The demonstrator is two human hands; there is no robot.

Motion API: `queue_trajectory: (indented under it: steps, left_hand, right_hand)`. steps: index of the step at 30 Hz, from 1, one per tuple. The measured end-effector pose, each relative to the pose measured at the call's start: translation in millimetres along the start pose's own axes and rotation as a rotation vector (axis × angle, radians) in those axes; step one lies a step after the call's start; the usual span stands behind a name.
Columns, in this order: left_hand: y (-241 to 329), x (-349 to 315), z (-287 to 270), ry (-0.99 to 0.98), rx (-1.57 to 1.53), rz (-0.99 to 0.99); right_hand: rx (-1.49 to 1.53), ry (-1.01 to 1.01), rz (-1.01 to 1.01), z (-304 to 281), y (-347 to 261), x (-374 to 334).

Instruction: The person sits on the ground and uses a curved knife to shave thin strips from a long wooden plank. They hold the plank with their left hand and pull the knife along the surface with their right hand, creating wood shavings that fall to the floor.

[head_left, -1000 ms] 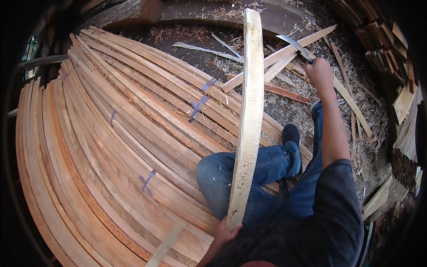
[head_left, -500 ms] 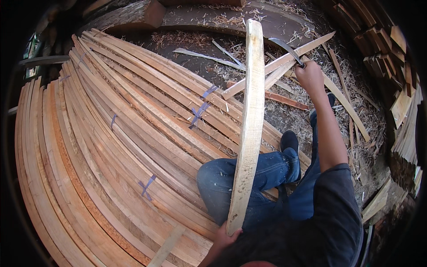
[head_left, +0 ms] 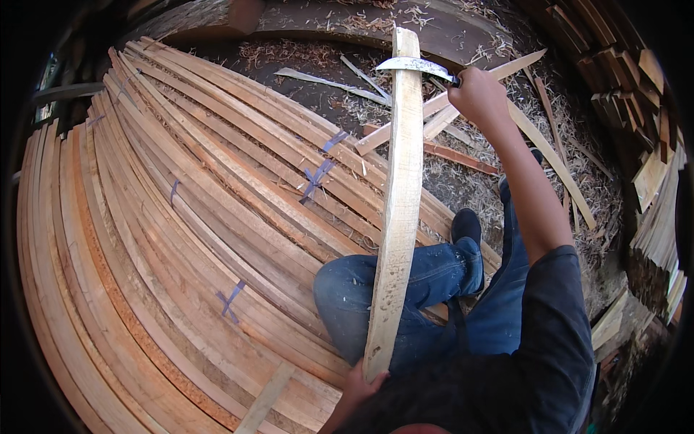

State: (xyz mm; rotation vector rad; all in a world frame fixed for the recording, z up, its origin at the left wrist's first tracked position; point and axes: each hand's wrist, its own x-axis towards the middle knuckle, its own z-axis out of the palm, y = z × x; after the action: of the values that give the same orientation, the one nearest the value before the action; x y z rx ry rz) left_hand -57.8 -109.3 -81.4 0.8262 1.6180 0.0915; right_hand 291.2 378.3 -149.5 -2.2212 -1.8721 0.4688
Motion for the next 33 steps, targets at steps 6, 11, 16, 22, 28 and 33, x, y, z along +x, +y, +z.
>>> queue_trajectory:
  steps: [6, 11, 16, 22, 28, 33]
  left_hand:
    - [15, -5, 2, 0.046, 0.055, -0.005]
    - [29, 1, -5, 0.016, 0.078, 0.120]
    - [28, -6, 1, 0.030, 0.012, 0.069]
    - [31, -4, 1, -0.030, -0.236, 0.002]
    - [11, -7, 3, 0.056, -0.117, 0.185]
    - [37, -29, -6, 0.106, 0.075, 0.212]
  right_hand:
    - [-0.156, -0.066, -0.215, 5, -19, -5]
    - [0.051, 0.144, 0.292, 12, 70, 84]
    - [0.193, 0.052, 0.195, 14, 33, 14]
    - [0.723, -0.246, 0.522, 99, 80, -130]
    - [1.128, -0.367, 0.915, 136, 92, -310]
    - [1.141, -0.148, 0.818, 120, 110, -372]
